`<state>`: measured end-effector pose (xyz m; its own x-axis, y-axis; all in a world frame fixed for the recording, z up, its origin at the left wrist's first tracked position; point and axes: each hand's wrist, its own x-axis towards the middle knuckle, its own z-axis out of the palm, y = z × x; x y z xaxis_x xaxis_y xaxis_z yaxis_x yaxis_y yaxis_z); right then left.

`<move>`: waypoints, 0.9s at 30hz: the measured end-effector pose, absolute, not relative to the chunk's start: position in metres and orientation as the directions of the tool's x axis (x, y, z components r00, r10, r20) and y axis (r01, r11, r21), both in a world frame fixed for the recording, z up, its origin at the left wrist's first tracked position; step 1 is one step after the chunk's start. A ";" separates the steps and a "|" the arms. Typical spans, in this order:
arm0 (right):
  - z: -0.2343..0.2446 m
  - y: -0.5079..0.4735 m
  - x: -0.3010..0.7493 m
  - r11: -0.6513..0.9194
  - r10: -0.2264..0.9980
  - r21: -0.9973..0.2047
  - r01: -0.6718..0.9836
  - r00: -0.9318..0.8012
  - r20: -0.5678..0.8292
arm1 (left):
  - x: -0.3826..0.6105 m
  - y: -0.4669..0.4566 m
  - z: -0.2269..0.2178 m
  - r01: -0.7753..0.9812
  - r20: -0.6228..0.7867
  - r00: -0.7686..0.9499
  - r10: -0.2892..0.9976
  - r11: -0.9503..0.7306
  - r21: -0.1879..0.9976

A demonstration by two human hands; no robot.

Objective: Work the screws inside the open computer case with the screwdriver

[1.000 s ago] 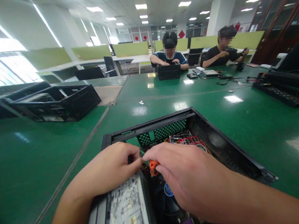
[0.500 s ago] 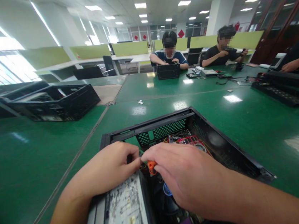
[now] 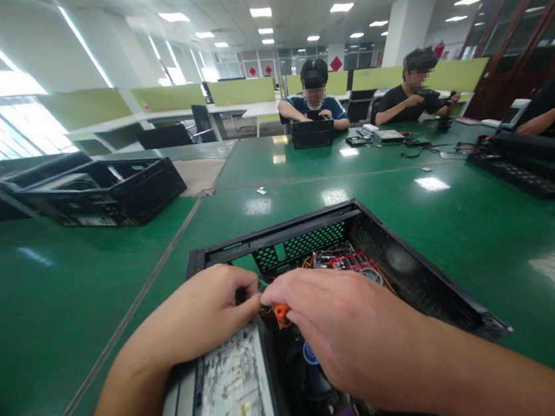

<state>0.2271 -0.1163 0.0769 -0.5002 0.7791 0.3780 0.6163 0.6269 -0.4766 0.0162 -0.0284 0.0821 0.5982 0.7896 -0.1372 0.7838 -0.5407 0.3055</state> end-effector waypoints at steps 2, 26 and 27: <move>0.077 -0.116 0.227 0.626 0.780 -0.476 0.618 -0.498 0.379 | 0.016 -0.029 0.083 0.780 -0.135 0.603 0.786 -0.544 0.310; 0.074 -0.117 0.225 0.649 0.760 -0.458 0.607 -0.502 0.412 | 0.017 -0.029 0.083 0.785 -0.146 0.598 0.788 -0.539 0.304; 0.074 -0.117 0.225 0.654 0.756 -0.454 0.605 -0.502 0.420 | 0.017 -0.029 0.083 0.786 -0.147 0.597 0.788 -0.539 0.303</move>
